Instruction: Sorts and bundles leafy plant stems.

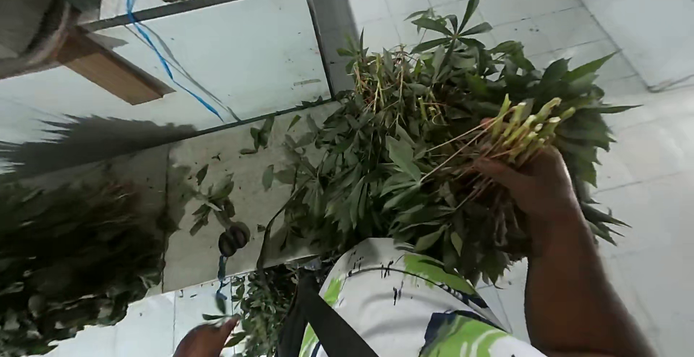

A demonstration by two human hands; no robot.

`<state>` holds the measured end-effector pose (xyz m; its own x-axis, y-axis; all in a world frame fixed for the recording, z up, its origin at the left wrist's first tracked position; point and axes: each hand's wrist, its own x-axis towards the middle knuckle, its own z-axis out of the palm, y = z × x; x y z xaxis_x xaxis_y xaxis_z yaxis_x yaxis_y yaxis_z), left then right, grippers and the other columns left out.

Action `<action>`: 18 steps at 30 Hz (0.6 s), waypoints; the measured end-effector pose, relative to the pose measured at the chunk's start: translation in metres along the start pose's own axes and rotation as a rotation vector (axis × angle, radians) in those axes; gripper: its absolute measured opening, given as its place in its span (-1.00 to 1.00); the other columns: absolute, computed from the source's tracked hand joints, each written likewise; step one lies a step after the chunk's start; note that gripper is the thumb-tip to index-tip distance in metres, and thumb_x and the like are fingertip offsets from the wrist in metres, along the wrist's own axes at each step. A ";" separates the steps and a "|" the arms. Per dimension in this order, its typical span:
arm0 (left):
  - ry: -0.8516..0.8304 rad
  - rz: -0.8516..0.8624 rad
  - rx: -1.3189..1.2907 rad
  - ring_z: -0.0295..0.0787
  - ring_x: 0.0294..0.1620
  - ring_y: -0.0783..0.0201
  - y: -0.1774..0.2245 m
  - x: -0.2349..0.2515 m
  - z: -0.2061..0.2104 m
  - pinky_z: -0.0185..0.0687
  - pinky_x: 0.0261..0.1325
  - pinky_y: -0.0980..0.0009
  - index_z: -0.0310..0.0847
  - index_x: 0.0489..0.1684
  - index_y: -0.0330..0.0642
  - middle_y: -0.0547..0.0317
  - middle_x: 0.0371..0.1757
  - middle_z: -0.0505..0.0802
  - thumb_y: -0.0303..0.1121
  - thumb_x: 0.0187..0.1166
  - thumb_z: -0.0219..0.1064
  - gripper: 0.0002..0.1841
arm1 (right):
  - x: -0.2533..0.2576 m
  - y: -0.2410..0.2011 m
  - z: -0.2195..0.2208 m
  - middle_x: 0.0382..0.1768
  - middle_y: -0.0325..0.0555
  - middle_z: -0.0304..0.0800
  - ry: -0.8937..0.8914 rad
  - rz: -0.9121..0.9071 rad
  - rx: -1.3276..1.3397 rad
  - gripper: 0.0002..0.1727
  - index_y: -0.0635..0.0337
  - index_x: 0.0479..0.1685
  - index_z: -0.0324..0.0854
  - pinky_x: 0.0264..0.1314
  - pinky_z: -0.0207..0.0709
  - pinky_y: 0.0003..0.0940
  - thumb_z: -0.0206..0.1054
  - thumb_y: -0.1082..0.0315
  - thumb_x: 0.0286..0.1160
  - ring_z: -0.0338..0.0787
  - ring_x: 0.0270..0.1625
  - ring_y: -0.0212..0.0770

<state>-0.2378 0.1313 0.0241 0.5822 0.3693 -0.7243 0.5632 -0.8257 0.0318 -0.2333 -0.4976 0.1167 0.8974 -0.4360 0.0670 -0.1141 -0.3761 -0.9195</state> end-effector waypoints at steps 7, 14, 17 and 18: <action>0.319 1.343 -0.221 0.19 0.82 -0.18 0.277 -0.080 0.023 0.29 0.72 -0.21 -0.25 0.94 -0.17 -0.29 0.87 0.14 0.60 0.09 0.43 0.45 | -0.030 -0.003 0.021 0.14 -0.29 0.84 -0.087 -0.146 0.106 -0.29 0.07 0.33 0.60 0.21 0.82 -0.34 0.76 0.17 0.08 0.85 0.11 -0.39; -0.235 1.891 0.148 0.71 0.35 0.20 0.427 -0.153 0.118 0.65 0.42 0.11 0.71 0.29 -0.05 0.08 0.30 0.78 -0.05 0.43 0.53 -0.51 | -0.047 0.001 0.018 0.28 -0.16 0.74 0.013 -0.027 -0.315 -0.16 -0.26 0.55 0.59 0.28 0.69 -0.01 0.61 -0.30 0.16 0.73 0.27 -0.17; -0.332 1.889 0.269 0.70 0.36 0.16 0.439 -0.162 0.132 0.66 0.41 0.10 0.72 0.26 -0.05 0.05 0.32 0.77 -0.12 0.49 0.44 -0.59 | -0.056 0.016 -0.001 0.31 0.01 0.61 0.105 0.103 -0.488 -0.13 -0.21 0.36 0.71 0.33 0.56 0.23 0.51 -0.53 0.04 0.61 0.35 0.07; -0.339 1.898 0.295 0.69 0.38 0.10 0.442 -0.164 0.134 0.64 0.43 0.08 0.70 0.29 -0.11 -0.01 0.32 0.77 -0.11 0.48 0.46 -0.55 | -0.060 0.022 -0.003 0.34 0.01 0.58 0.154 0.073 -0.493 -0.18 -0.21 0.27 0.77 0.33 0.54 0.24 0.51 -0.52 0.04 0.58 0.38 0.09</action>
<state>-0.1631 -0.3513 0.0642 0.0782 -0.9967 0.0232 -0.6793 -0.0363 0.7330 -0.2910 -0.4819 0.0937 0.8109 -0.5765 0.0999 -0.3943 -0.6646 -0.6347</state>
